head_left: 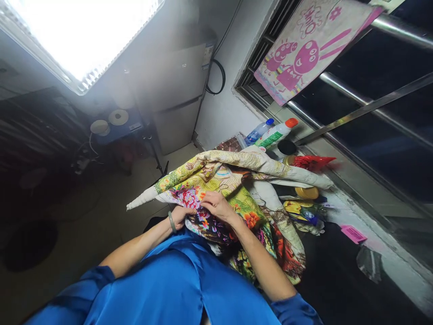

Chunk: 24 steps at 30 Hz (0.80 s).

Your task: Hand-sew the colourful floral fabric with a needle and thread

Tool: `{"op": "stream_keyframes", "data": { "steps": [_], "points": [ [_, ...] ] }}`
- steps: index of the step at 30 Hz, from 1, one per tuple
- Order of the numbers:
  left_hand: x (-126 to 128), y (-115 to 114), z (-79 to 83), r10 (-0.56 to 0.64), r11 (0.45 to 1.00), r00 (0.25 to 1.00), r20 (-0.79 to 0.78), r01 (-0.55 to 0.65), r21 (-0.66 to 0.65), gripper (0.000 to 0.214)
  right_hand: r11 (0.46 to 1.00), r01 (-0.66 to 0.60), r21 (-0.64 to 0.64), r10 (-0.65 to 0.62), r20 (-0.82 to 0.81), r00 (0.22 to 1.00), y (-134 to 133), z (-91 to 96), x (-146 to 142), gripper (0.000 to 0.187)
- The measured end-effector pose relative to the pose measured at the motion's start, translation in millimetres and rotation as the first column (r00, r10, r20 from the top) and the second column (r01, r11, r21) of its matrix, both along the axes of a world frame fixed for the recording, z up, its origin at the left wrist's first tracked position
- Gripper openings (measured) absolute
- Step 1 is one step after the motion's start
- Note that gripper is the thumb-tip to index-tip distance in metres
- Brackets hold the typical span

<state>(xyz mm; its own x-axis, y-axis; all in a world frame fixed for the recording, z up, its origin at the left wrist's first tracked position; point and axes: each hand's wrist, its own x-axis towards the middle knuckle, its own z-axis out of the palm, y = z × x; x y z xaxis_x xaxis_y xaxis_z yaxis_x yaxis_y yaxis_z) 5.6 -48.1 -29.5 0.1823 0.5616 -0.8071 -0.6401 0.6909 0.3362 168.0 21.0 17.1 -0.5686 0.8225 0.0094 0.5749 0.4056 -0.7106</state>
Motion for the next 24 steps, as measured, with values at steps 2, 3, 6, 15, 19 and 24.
{"op": "stream_keyframes", "data": {
  "steps": [2,3,6,15,19,24],
  "points": [
    [-0.6,-0.3,-3.3,0.005,1.0,1.0,-0.013,-0.005,-0.013,0.031,0.985,0.112,0.133,-0.109,-0.024,0.994,13.3,9.3,7.4,0.037],
    [-0.8,-0.4,-4.7,0.005,1.0,1.0,-0.025,-0.006,-0.021,0.03,0.963,0.18,0.201,-0.174,-0.049,0.984,21.8,15.1,13.7,0.035],
    [-1.5,-0.3,-8.2,-0.018,0.999,0.998,-0.053,0.015,-0.044,0.027,0.837,0.413,0.36,-0.398,-0.118,0.91,49.1,33.3,40.0,0.029],
    [1.3,2.1,-3.0,-0.032,0.998,0.999,0.003,0.032,-0.057,0.027,0.805,0.593,0.013,-0.588,-0.101,0.802,39.4,23.4,65.2,0.027],
    [3.6,2.8,1.0,-0.025,0.997,0.999,0.021,0.027,-0.068,0.028,0.765,0.494,-0.413,-0.608,-0.211,0.766,-8.1,4.1,38.8,0.037],
    [1.5,3.3,-4.3,-0.053,0.995,0.999,0.0,0.052,-0.09,0.021,0.679,0.343,-0.649,-0.56,-0.156,0.814,-52.5,-10.8,1.7,0.029]
  ]
}}
